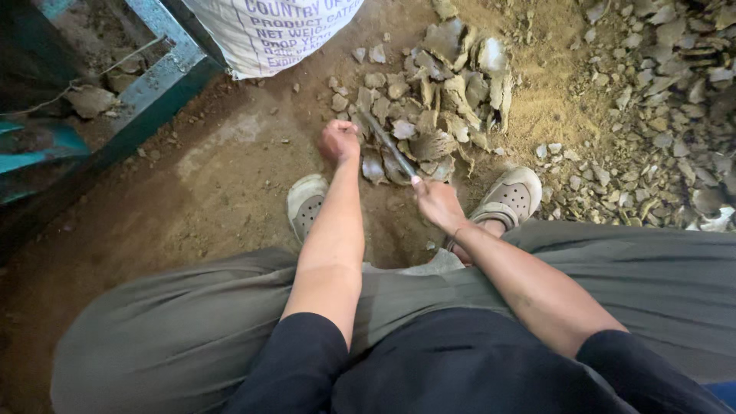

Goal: The person sits on the ground and repeatedly strikes a pile of rocks with a metal rod to break them into smaller pieces. The person uses their left hand to position the rocks and their right hand to swing the rod.

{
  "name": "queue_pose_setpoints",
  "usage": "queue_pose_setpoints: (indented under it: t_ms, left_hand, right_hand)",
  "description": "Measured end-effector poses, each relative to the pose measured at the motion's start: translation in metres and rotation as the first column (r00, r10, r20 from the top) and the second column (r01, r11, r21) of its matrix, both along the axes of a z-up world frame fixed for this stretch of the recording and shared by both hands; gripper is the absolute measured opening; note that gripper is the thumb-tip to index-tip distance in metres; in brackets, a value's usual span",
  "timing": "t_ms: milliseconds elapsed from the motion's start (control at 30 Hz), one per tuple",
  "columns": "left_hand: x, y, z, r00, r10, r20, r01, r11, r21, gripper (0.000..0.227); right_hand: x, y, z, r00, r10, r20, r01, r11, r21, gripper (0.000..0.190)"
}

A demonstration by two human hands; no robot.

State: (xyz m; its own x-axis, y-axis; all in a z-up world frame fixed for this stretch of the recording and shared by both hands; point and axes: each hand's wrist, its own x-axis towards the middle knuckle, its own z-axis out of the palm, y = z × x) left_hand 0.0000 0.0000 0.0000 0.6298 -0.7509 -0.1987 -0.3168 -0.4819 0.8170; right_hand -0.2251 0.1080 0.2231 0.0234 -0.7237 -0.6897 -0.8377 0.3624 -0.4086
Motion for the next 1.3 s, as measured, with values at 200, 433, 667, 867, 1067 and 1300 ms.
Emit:
queue_pose_setpoints:
  t_ms: [200,433,667,867,1067,1300]
  left_hand:
    - [-0.001,0.014,0.029,0.998,0.009,-0.062,-0.012,0.999,-0.037,0.014]
    - [-0.021,0.064,0.104,0.938,-0.277,0.209,0.232,0.948,0.216,0.044]
    - [-0.029,0.071,0.117,0.911,-0.398,0.111,0.358,0.895,0.265,0.052]
    - [0.025,0.025,0.111,0.824,-0.354,-0.442,0.536,0.74,0.407,0.035]
    - [0.081,-0.011,0.15,0.885,-0.093,-0.457,0.251,0.921,0.298,0.022]
    - [0.038,-0.015,0.079,0.994,-0.108,0.021,0.106,0.891,-0.441,0.03]
  right_hand:
    - [-0.005,0.004,-0.005,0.992,0.119,-0.046,-0.126,0.972,-0.196,0.061]
    - [-0.008,-0.004,-0.016,0.997,-0.039,0.07,0.06,0.946,-0.32,0.057]
    - [-0.016,-0.035,-0.022,0.986,0.161,-0.037,-0.166,0.956,-0.243,0.051]
    - [-0.025,-0.014,-0.01,0.999,0.033,-0.018,-0.037,0.943,-0.33,0.054]
    - [-0.036,-0.01,-0.034,0.999,-0.041,0.023,0.044,0.985,-0.169,0.057]
    - [-0.02,-0.016,-0.015,0.981,-0.192,0.036,0.186,0.973,0.135,0.06]
